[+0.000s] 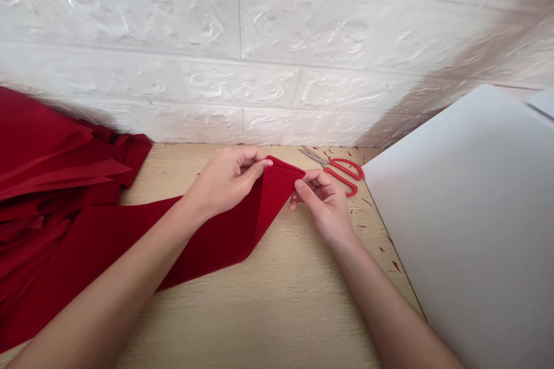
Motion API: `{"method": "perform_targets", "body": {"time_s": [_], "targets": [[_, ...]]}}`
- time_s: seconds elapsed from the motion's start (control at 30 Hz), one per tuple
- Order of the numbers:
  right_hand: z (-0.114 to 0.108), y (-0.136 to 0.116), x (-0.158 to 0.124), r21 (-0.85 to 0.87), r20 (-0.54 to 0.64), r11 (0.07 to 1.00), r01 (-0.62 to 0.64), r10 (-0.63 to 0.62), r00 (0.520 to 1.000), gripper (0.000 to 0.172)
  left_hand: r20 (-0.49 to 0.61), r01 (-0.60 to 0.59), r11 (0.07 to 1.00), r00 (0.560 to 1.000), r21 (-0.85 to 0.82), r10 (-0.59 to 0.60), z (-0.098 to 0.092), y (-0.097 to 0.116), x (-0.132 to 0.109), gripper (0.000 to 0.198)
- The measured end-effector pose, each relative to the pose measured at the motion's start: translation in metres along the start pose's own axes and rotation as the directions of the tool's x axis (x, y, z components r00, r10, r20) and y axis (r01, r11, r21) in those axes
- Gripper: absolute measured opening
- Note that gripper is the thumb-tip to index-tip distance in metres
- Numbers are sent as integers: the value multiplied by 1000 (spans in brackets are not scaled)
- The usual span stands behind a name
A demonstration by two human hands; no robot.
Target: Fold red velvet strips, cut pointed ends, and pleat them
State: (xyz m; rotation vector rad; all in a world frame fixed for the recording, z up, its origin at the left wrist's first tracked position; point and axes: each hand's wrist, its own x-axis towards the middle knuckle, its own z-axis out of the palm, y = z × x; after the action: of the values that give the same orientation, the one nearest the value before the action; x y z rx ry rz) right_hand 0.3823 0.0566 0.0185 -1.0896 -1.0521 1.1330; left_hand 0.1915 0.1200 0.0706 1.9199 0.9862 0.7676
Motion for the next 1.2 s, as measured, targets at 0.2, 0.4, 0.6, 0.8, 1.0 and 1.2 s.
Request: {"method": "perform_targets", "body": {"time_s": [0.2,0.4,0.6,0.8,1.0,1.2], "targets": [[0,-1,0,32,9,999,-12,12,1000,28,-33,-10,993,999,122,14,1,-1,-1,37],[1,-3,-2,-56,57,997,53,-50,997,24,44,-140,967,990,211,134,3,-1,-3,16],[3,-3,-6,-68,135,995,67,-58,989,21,149,-425,833,905,354,398,7,-1,-5,18],[3,-3,-6,-60,155,996,66,-56,986,21,127,-498,776,862,387,490,8,-2,-5,13],[4,-3,-7,-77,154,995,62,-49,987,22,100,-477,768,869,428,484,11,-3,-7,24],[5,-5,-7,-97,143,994,44,-30,989,24,96,-425,814,901,397,423,12,-4,-7,23]]}}
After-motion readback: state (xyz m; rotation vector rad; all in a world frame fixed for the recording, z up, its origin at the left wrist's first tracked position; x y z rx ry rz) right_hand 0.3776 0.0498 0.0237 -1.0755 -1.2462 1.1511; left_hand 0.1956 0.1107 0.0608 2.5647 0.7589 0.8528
